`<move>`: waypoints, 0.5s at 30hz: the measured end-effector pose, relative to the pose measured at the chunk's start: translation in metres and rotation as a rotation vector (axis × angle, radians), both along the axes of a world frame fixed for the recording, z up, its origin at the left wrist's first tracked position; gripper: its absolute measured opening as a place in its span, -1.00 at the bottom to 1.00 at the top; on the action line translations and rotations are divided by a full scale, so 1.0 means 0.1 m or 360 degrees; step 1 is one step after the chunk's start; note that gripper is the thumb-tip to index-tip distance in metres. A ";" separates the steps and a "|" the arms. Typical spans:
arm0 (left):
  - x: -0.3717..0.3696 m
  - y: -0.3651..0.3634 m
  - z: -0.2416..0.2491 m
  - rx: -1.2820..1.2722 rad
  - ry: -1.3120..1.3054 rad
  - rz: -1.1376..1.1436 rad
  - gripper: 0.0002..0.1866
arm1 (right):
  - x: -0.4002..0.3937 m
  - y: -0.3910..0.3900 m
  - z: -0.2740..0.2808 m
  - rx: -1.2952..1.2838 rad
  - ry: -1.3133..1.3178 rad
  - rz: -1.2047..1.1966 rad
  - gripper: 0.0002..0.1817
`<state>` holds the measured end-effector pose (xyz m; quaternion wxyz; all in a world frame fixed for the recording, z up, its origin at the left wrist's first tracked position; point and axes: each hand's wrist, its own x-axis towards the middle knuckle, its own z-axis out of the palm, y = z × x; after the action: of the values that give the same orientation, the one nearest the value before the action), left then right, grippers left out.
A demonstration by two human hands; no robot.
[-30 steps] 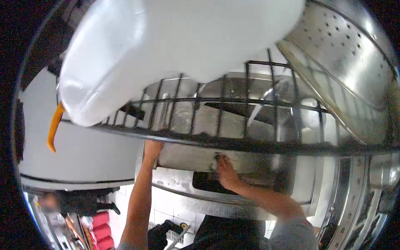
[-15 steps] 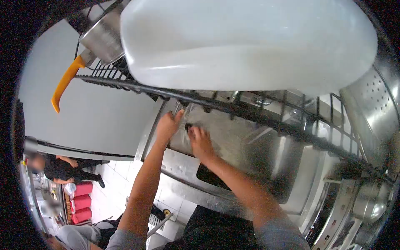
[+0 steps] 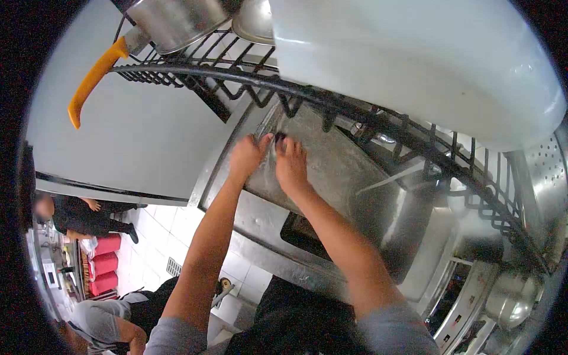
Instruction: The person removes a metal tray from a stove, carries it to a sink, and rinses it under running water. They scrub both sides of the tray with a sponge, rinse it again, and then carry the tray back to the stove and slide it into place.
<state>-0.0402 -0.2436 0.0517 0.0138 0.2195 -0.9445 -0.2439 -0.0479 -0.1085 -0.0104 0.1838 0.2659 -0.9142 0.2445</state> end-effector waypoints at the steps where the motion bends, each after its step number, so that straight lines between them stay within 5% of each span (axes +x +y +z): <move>1: 0.01 -0.01 -0.02 0.0000 0.0008 0.0003 -0.23 | 0.20 0.04 -0.05 0.0000 0.0008 0.0003 -0.58; 4: 0.02 -0.03 -0.08 -0.0017 0.0059 0.0031 -0.23 | 0.58 0.17 -0.03 0.0218 -0.0151 0.0236 -0.60; 10: 0.05 0.01 -0.07 -0.0039 0.0010 -0.0033 -0.25 | -0.18 0.04 0.08 0.0029 -0.0042 0.0010 -0.67; 15: 0.07 -0.01 0.05 0.0017 -0.0057 0.0000 -0.24 | 0.55 0.11 -0.01 0.0160 -0.0198 0.0112 -0.69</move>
<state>-0.0331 -0.2448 0.0563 -0.0043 0.2239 -0.9433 -0.2450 0.0066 -0.0970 -0.0114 0.1045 0.2910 -0.9251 0.2207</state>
